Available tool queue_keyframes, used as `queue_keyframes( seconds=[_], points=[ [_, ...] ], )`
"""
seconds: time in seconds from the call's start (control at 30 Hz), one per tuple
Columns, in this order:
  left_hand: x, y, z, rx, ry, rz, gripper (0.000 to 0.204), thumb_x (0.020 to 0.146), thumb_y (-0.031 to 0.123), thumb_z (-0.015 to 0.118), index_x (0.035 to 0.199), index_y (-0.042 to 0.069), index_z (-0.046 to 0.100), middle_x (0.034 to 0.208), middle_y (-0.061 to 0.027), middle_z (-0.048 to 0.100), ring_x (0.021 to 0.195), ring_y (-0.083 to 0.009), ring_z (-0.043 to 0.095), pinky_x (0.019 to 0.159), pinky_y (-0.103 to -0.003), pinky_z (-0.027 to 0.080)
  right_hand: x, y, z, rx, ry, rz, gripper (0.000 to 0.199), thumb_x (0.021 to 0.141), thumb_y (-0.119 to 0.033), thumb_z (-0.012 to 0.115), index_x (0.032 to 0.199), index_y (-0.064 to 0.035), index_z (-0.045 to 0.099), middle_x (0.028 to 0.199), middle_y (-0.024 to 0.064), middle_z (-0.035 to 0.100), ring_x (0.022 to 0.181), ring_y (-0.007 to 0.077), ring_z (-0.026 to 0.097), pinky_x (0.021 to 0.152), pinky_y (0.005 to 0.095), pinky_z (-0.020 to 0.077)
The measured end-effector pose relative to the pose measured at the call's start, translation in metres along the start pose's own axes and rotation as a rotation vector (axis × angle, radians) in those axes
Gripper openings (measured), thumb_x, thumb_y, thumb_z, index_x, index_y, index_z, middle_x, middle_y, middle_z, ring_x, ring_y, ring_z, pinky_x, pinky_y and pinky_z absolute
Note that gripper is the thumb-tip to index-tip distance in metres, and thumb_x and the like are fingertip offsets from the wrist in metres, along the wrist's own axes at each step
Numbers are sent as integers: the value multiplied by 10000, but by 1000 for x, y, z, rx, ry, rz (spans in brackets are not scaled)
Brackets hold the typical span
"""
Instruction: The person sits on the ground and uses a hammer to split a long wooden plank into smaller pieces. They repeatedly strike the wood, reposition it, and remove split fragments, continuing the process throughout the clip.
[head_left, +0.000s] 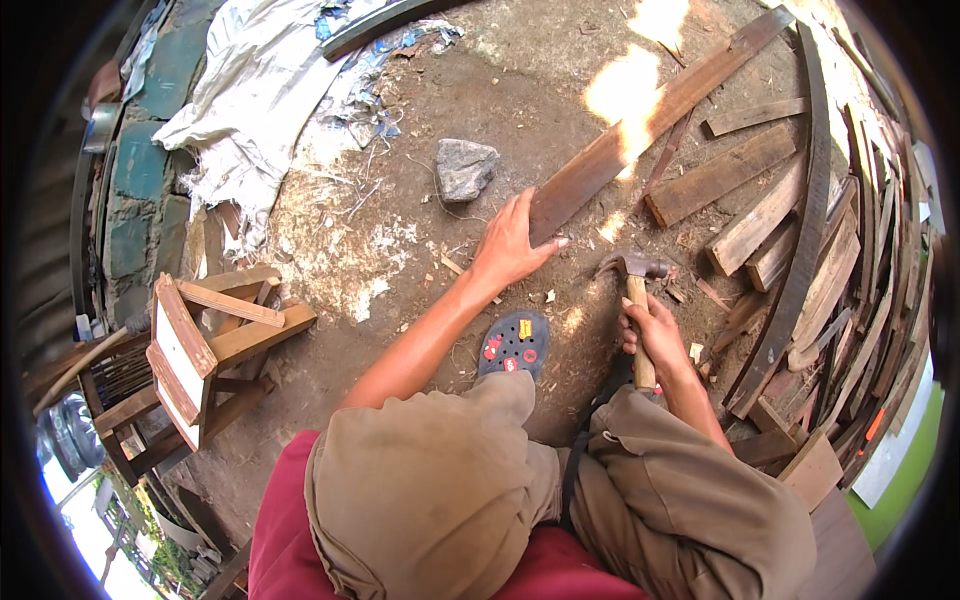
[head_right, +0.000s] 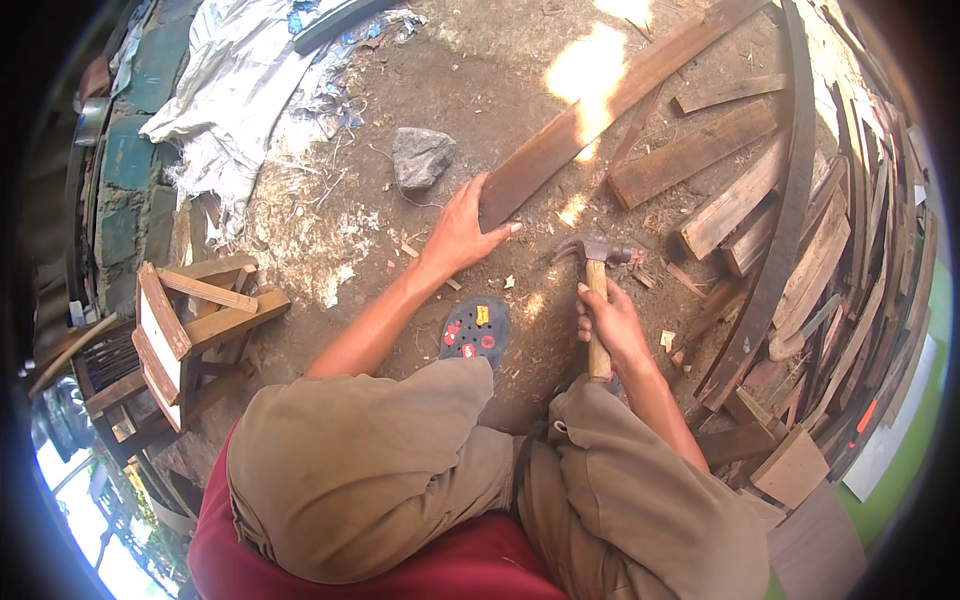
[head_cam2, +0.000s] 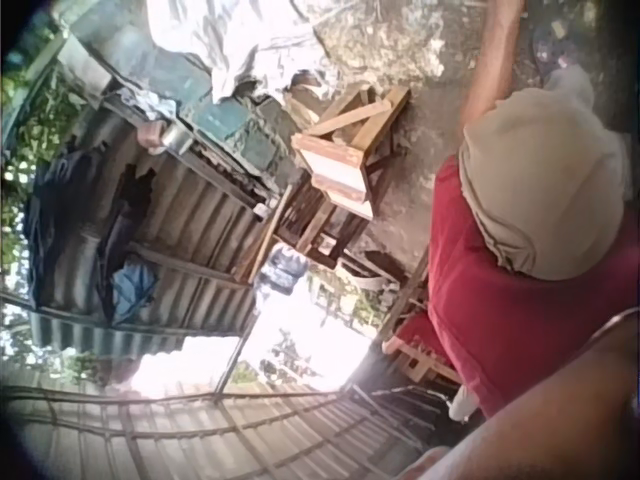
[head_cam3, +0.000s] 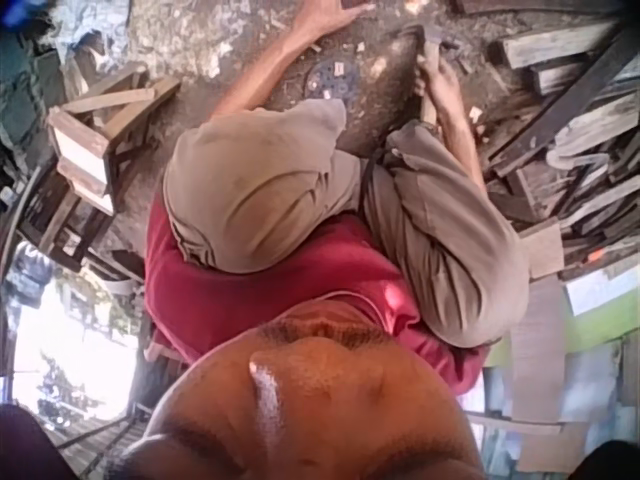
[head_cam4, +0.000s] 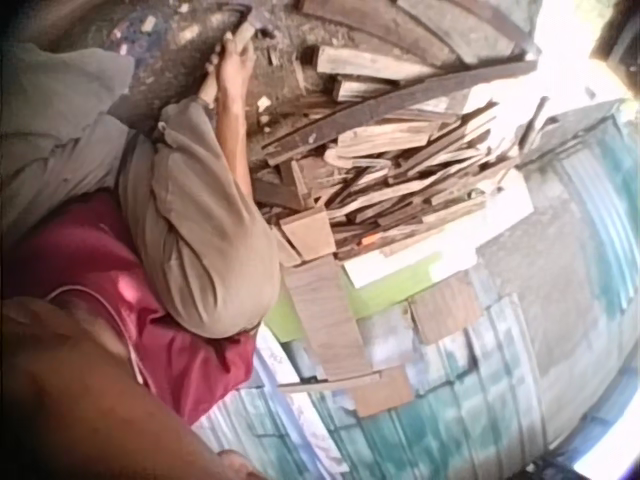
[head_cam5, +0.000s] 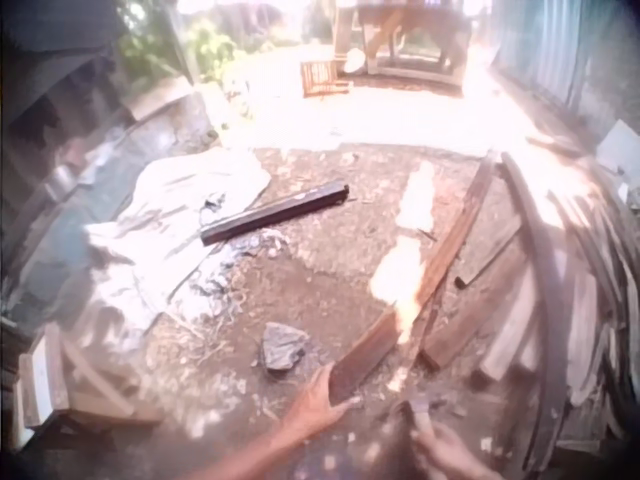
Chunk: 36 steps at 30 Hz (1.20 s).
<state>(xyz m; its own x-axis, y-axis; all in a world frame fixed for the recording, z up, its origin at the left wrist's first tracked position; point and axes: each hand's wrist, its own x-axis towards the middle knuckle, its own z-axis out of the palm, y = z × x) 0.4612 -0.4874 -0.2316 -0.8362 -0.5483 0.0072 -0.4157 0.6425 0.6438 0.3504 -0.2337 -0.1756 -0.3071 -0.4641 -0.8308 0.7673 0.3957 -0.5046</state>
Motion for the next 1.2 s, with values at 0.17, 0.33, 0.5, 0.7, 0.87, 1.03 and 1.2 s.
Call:
queue_keyframes(
  seconds=[0.17, 0.33, 0.5, 0.7, 0.87, 1.03, 1.2],
  points=[
    [1, 2, 4, -86, -88, -143, 902, 799, 436, 840, 1447, -44, 435, 1363, -274, 575, 1285, -406, 562, 1105, -483, 447, -2, 3, -1, -20, 15, -22, 179, 1037, -181, 587, 1134, -59, 500, 824, 19, 516, 596, 92, 478, 485, 262, 413],
    [17, 1, -19, -243, -198, -369, 976, 708, 539, 879, 1394, -58, 526, 1310, -287, 639, 1223, -383, 633, 1053, -459, 492, -4, -1, -7, -79, 15, -17, 179, 1037, -181, 591, 1144, -61, 511, 817, 17, 513, 591, 94, 481, 484, 263, 411],
    [46, -1, -31, -166, -486, -354, 959, 690, 564, 875, 1350, -70, 588, 1274, -278, 665, 1201, -352, 651, 1023, -428, 504, -2, 0, -7, -95, 10, -30, 194, 1033, -175, 602, 1169, -61, 526, 803, 14, 518, 588, 94, 490, 485, 264, 412],
    [50, 13, -41, 54, -254, -316, 816, 631, 394, 969, 1126, -102, 551, 1127, -295, 682, 1110, -387, 676, 953, -442, 532, -1, -3, -12, -112, 17, -17, 206, 1029, -184, 608, 1181, -66, 535, 793, 10, 520, 586, 89, 484, 482, 259, 411],
    [30, 24, -31, 168, -65, -91, 569, 696, 72, 879, 1089, -21, 478, 1085, -234, 576, 1052, -379, 578, 957, -474, 477, -6, -4, -8, -132, 35, -27, 144, 1034, -166, 583, 1138, -80, 533, 790, 9, 502, 578, 89, 466, 473, 251, 385],
    [19, 28, -23, 166, -12, -65, 552, 703, 66, 848, 1121, -5, 495, 1138, -210, 557, 1083, -389, 551, 953, -470, 461, -4, -4, -7, -129, 31, -26, 148, 1035, -180, 588, 1126, -80, 527, 789, 5, 503, 574, 90, 468, 472, 255, 388],
    [24, 17, -25, 41, 15, -72, 523, 762, 115, 811, 1178, -6, 518, 1164, -257, 602, 1116, -440, 598, 942, -489, 486, -4, -3, -6, -203, 39, -67, 142, 1040, -179, 585, 1118, -76, 526, 773, 5, 505, 566, 92, 475, 467, 260, 391]
  ],
)
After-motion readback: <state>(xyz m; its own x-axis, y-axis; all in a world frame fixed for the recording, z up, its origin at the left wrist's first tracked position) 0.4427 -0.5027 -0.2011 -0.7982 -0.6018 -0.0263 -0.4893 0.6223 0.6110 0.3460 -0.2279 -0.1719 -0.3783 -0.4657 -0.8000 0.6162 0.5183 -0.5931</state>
